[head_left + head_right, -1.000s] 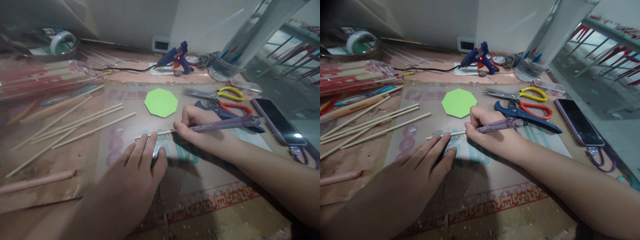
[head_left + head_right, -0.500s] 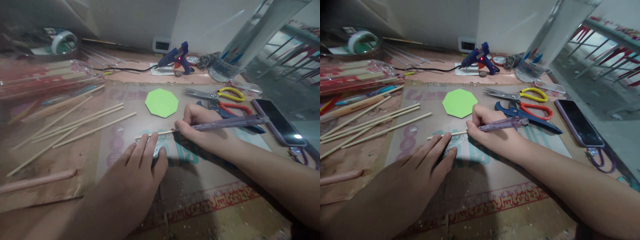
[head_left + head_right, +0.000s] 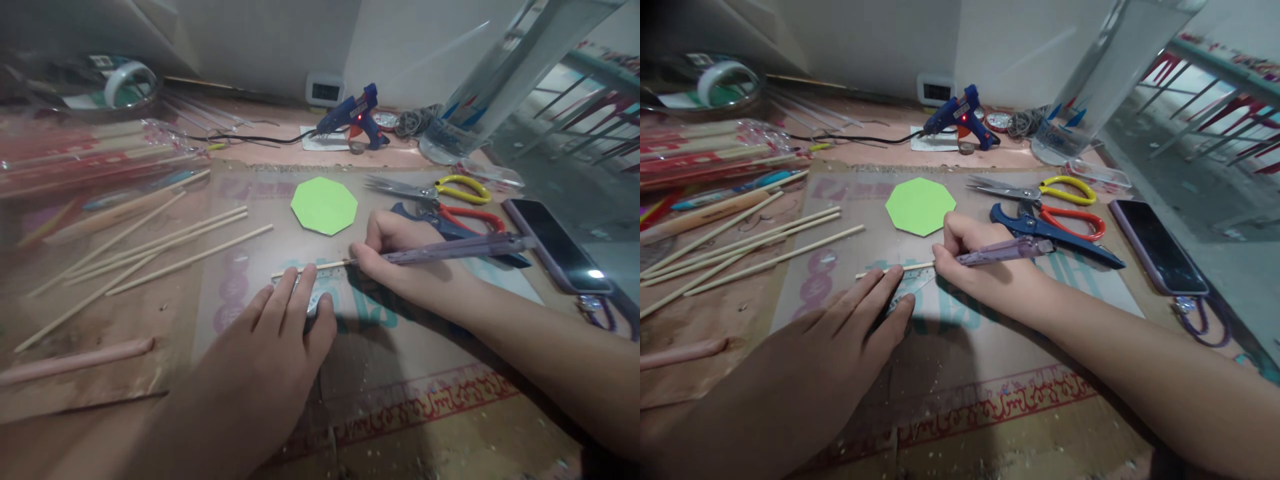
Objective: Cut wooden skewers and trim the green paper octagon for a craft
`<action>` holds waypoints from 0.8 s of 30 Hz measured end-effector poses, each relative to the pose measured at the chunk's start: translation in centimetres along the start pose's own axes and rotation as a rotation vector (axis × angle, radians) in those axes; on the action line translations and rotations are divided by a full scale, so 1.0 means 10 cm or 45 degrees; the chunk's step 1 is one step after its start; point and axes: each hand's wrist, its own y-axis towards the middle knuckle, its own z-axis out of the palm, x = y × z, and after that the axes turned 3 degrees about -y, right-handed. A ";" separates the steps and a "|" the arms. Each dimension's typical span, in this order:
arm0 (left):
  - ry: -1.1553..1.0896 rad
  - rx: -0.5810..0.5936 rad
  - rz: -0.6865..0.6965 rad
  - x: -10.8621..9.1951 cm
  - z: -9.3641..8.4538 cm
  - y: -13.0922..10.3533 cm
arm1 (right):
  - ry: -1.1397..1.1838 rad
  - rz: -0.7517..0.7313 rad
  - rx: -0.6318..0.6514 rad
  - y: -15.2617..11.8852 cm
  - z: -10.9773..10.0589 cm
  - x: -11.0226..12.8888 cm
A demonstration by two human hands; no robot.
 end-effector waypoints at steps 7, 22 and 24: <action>-0.027 0.010 0.013 0.00 0.01 -0.01 | 0.008 0.029 0.033 0.00 0.00 0.00; -0.315 0.258 -0.175 0.41 0.01 0.38 | 0.268 0.164 0.039 0.13 0.04 -0.12; -0.420 0.261 -0.219 0.46 0.04 0.50 | 0.244 0.067 0.049 0.13 0.04 -0.11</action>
